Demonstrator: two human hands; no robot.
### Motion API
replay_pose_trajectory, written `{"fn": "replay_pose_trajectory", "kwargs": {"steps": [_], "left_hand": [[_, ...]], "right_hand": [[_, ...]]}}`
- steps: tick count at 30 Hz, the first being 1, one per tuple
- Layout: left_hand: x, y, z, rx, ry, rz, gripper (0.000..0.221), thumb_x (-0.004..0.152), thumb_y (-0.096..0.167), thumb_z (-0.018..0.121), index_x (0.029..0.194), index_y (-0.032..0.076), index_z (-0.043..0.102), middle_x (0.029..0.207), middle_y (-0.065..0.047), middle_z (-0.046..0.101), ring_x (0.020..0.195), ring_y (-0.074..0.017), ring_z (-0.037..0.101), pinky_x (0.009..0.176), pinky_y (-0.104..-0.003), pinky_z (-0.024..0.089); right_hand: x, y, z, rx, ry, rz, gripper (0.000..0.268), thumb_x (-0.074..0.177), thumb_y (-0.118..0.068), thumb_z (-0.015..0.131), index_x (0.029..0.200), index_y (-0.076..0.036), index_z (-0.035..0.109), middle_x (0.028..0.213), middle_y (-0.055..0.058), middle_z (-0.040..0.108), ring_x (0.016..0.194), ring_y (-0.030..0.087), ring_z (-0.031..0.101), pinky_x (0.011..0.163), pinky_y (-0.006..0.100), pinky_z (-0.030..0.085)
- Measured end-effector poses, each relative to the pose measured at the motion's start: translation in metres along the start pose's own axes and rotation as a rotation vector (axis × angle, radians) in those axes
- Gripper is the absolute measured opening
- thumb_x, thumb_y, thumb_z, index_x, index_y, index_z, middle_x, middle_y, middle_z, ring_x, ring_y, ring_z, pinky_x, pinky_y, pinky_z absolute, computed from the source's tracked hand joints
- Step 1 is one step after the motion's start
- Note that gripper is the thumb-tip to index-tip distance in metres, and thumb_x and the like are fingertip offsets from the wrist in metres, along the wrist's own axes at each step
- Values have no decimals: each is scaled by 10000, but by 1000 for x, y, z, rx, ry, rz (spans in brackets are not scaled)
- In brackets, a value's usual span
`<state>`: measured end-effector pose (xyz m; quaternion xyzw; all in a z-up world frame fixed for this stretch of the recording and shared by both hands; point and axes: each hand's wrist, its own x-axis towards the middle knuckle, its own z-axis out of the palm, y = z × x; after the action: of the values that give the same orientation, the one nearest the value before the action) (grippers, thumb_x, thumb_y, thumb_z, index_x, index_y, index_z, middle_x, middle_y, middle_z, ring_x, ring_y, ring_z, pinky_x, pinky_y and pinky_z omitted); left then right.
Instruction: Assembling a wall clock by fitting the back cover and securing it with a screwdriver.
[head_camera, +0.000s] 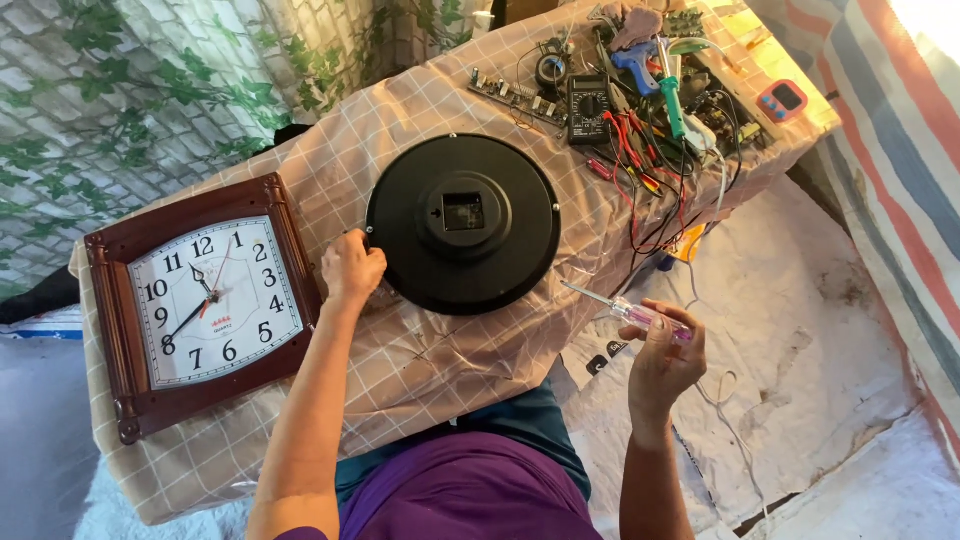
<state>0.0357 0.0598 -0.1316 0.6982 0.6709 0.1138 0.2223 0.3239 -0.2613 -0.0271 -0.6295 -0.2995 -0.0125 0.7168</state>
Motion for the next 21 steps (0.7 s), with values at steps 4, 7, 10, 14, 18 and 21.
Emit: {"fn": "replay_pose_trajectory", "kwargs": {"steps": [4, 7, 10, 14, 18, 21], "left_hand": [[-1, 6, -22, 0, -43, 35, 469, 841, 204, 587, 1264, 57, 725, 1146, -303, 711, 1112, -522, 659, 944, -610, 542], [1, 7, -23, -26, -44, 49, 461, 864, 204, 585, 1274, 41, 720, 1148, -311, 706, 1118, -524, 653, 944, -613, 534], [-6, 20, -37, -89, -45, 20, 448, 890, 193, 564, 1262, -12, 706, 1159, -334, 689, 1146, -521, 634, 976, -621, 509], [22, 7, -20, -64, -33, 114, 382, 857, 181, 581, 1160, 13, 741, 1086, -316, 711, 1061, -529, 666, 890, -627, 549], [51, 8, -9, -23, -36, 122, 352, 880, 204, 568, 1131, 20, 734, 1055, -284, 721, 1066, -489, 683, 911, -595, 551], [79, -2, 14, 62, -47, 188, 288, 820, 281, 558, 982, 118, 731, 989, -207, 732, 1011, -436, 709, 870, -552, 570]], "right_hand": [[-1, 2, 4, -4, -14, -9, 174, 1069, -111, 564, 1089, 62, 565, 977, 270, 703, 564, 254, 693, 531, 319, 574], [0, 0, 7, 2, -15, -17, 176, 1070, -110, 561, 1087, 65, 565, 979, 278, 704, 562, 260, 693, 530, 326, 575], [0, 2, 6, 7, -16, -21, 176, 1071, -107, 556, 1087, 67, 564, 983, 283, 701, 560, 255, 688, 525, 322, 573], [-1, 3, 5, 26, -16, -2, 159, 1084, -99, 537, 1103, 58, 551, 999, 281, 691, 558, 249, 676, 537, 327, 575], [0, 1, 6, 24, -17, -17, 179, 1092, -113, 530, 1104, 66, 542, 999, 291, 687, 558, 257, 677, 540, 336, 580], [6, 0, 9, 4, -20, -47, 175, 1088, -108, 543, 1100, 67, 546, 999, 296, 687, 562, 262, 680, 543, 343, 582]]}}
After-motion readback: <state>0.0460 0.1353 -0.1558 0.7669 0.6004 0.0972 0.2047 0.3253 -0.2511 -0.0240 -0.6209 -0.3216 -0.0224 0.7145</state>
